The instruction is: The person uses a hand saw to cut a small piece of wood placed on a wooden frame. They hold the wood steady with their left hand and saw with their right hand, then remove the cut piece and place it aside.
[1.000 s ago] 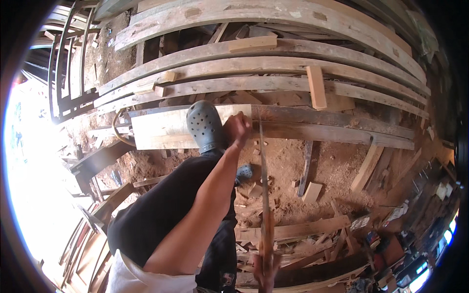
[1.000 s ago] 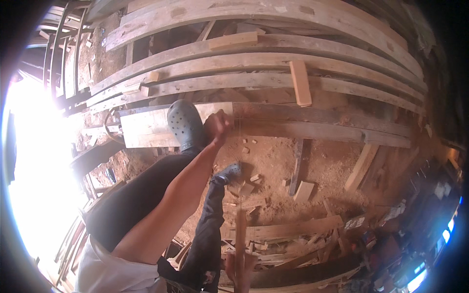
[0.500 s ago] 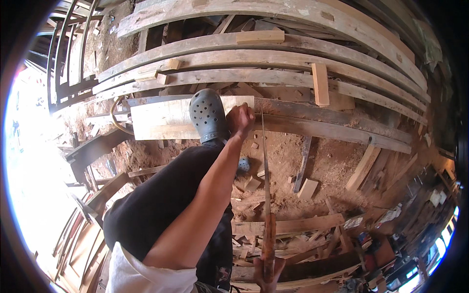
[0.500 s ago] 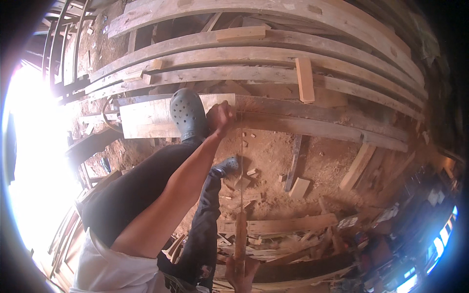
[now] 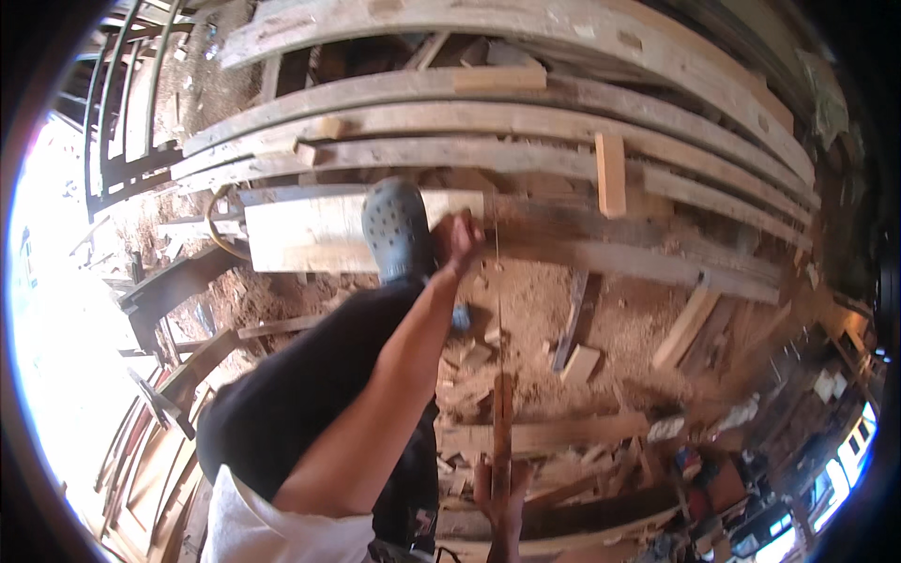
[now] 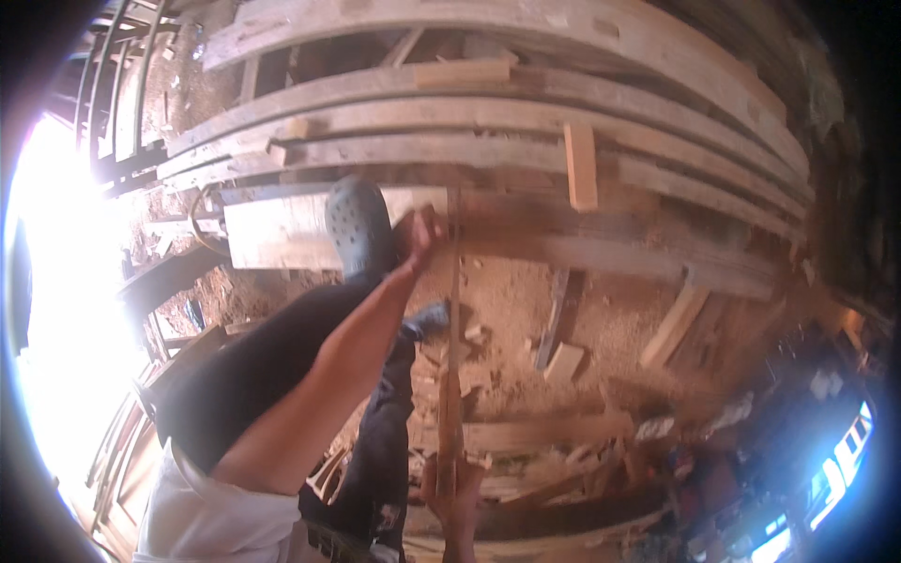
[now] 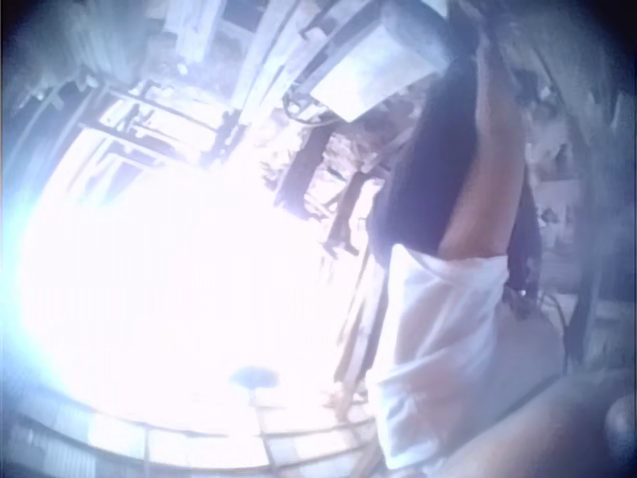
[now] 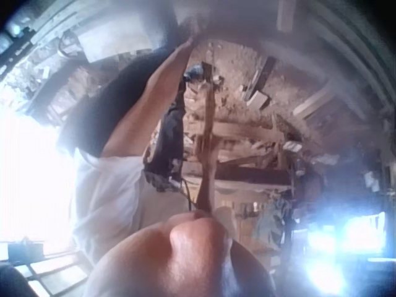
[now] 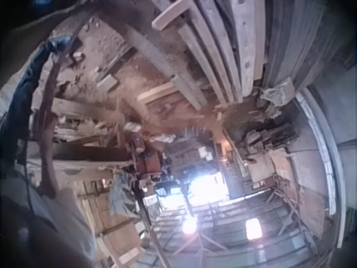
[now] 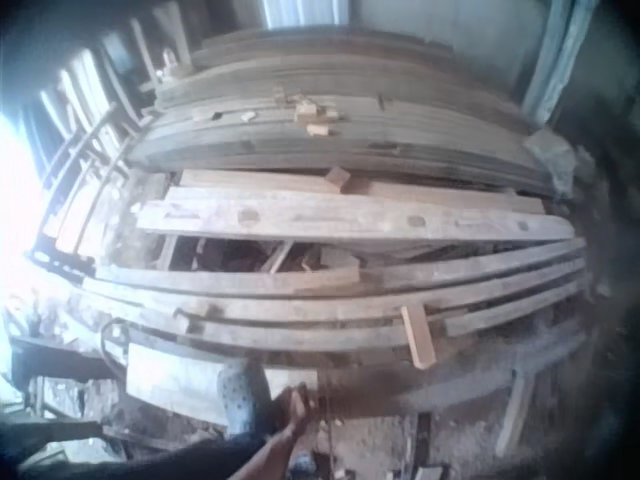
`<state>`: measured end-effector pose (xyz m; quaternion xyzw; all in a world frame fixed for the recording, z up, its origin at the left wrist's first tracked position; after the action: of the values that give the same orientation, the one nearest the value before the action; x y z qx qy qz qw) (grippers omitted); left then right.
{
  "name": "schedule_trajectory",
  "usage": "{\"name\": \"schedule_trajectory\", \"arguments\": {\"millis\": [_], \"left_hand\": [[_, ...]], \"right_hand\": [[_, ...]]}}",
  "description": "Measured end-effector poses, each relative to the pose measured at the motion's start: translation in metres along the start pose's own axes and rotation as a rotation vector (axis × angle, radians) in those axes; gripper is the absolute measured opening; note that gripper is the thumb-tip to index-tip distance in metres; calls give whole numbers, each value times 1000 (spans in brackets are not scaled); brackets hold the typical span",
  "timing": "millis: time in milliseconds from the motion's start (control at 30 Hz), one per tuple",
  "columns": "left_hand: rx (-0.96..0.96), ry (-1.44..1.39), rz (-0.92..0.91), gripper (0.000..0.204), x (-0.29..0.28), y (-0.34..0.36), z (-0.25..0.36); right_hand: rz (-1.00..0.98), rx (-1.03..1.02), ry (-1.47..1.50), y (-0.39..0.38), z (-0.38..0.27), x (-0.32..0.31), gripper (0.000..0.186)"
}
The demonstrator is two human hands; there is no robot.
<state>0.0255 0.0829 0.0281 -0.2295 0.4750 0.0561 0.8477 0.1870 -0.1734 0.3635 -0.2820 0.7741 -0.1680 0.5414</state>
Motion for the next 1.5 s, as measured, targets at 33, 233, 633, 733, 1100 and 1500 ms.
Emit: {"name": "schedule_trajectory", "arguments": {"millis": [33, 233, 633, 733, 1100, 1500], "left_hand": [[0, 36, 23, 20, -3, 3, 0], [-46, 20, -31, 19, 4, -8, -9], [11, -173, 10, 18, 16, -8, -16], [56, -104, 67, 17, 8, -8, -12], [36, -6, 28, 22, -2, -8, -1], [-26, -3, -50, 29, -6, -8, 1]], "right_hand": [[63, 98, 120, 1, 5, -4, 51], [280, 95, 298, -23, 1, 1, 45], [288, 387, 803, -18, 35, -11, 31], [204, 99, 114, -6, 4, -19, 34], [288, 320, 551, 14, 17, -16, 42], [222, 544, 977, 13, 28, 13, 24]]}}
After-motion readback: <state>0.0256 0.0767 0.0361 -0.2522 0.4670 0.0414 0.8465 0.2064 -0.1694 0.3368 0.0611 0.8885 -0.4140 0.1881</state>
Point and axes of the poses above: each hand's wrist, its own y-axis towards the middle knuckle, its own x-axis out of the palm, z = x × y, the point moved 7 cm from there along y, towards the middle knuckle, and after that the axes turned 8 degrees about y, right-handed, at the moved point
